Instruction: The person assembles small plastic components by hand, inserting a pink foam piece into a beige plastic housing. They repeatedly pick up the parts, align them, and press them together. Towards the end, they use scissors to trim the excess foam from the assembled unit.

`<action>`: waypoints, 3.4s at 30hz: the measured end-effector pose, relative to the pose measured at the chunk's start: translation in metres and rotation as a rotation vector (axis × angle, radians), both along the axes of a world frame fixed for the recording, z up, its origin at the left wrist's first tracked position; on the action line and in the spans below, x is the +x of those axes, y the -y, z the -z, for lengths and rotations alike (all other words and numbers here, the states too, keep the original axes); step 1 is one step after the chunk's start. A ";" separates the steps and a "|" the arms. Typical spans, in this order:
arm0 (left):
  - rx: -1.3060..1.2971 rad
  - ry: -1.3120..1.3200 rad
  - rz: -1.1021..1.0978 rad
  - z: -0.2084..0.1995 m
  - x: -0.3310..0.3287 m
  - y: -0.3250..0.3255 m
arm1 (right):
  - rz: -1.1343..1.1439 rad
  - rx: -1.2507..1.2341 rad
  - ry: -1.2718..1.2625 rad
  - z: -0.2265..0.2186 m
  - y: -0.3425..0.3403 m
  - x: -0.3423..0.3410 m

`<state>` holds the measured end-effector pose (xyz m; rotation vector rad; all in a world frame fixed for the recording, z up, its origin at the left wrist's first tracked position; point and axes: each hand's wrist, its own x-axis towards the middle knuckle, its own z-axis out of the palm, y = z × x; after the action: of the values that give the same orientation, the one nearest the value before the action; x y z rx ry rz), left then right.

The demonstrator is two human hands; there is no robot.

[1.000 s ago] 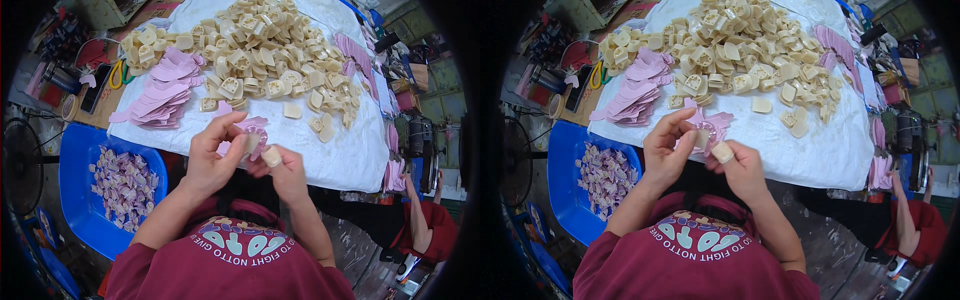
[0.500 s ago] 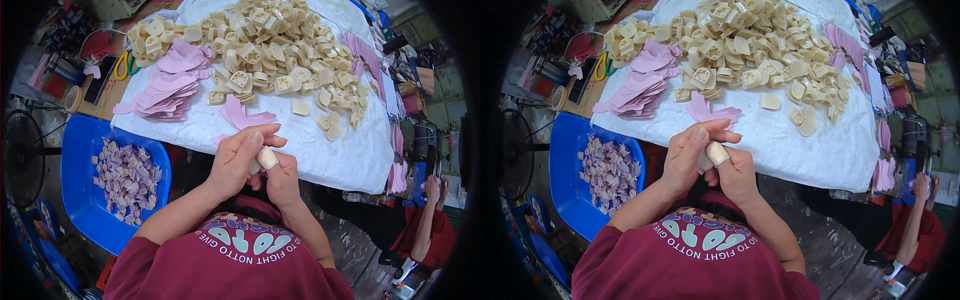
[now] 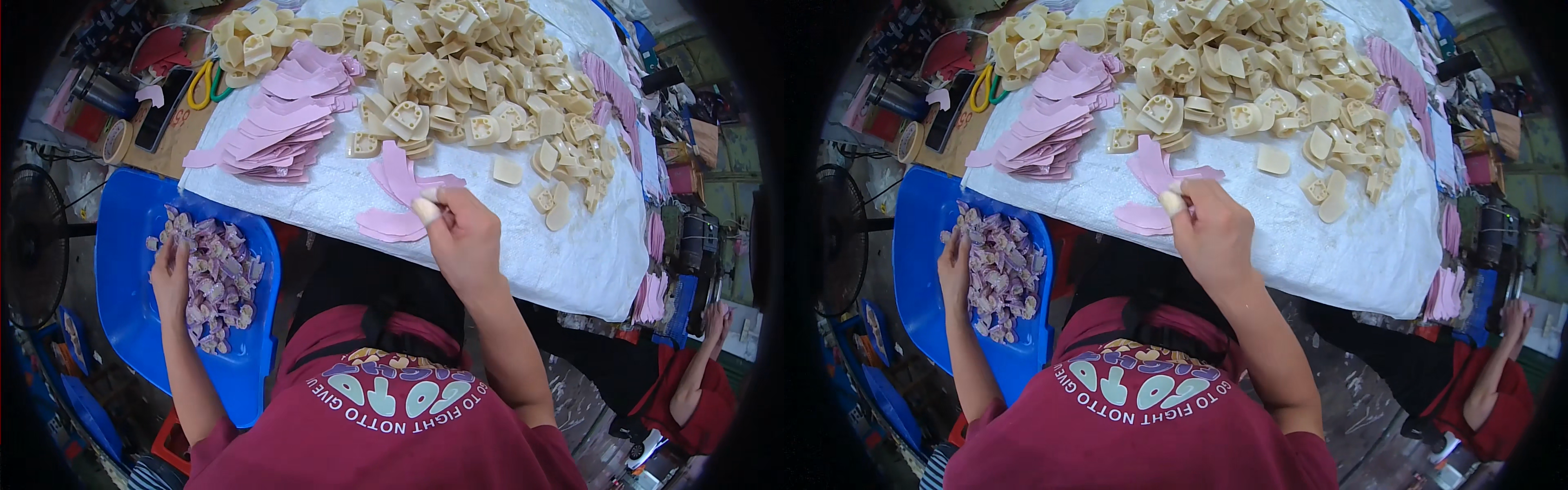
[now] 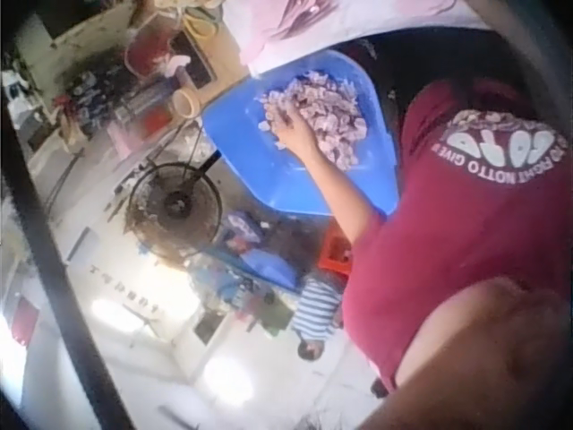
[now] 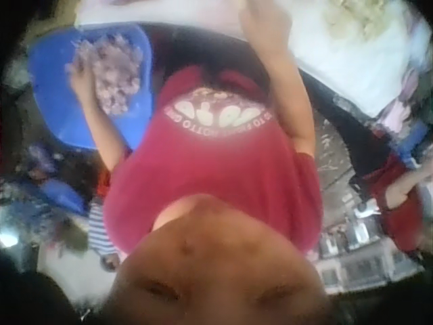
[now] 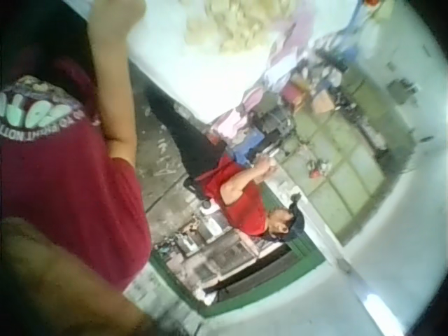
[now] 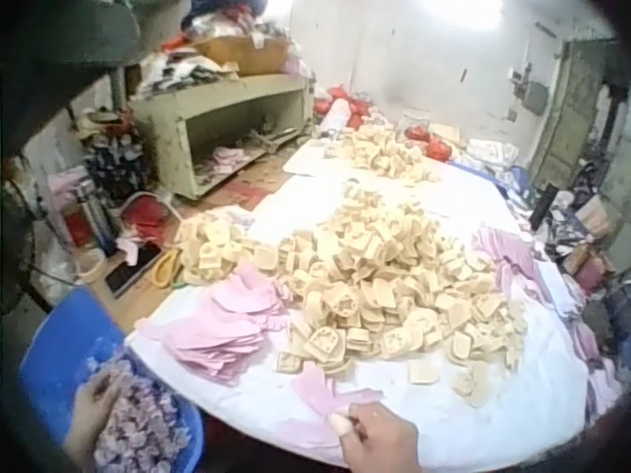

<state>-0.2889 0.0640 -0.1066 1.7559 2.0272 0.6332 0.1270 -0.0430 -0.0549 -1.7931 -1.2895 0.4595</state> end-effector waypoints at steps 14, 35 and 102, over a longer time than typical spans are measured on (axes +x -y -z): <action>0.433 0.356 0.977 -0.054 0.209 0.047 | -0.045 -0.154 -0.044 0.021 -0.010 0.023; -0.753 1.258 0.597 -0.055 0.285 0.035 | -0.252 0.290 0.242 -0.013 0.021 0.044; -0.867 1.111 0.998 -0.093 0.268 0.000 | -0.363 0.252 0.436 -0.068 0.016 0.019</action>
<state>-0.0206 0.0644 -0.0138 1.1518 0.3986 0.1981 0.1462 -0.0587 0.0130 -1.4947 -1.9005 0.0868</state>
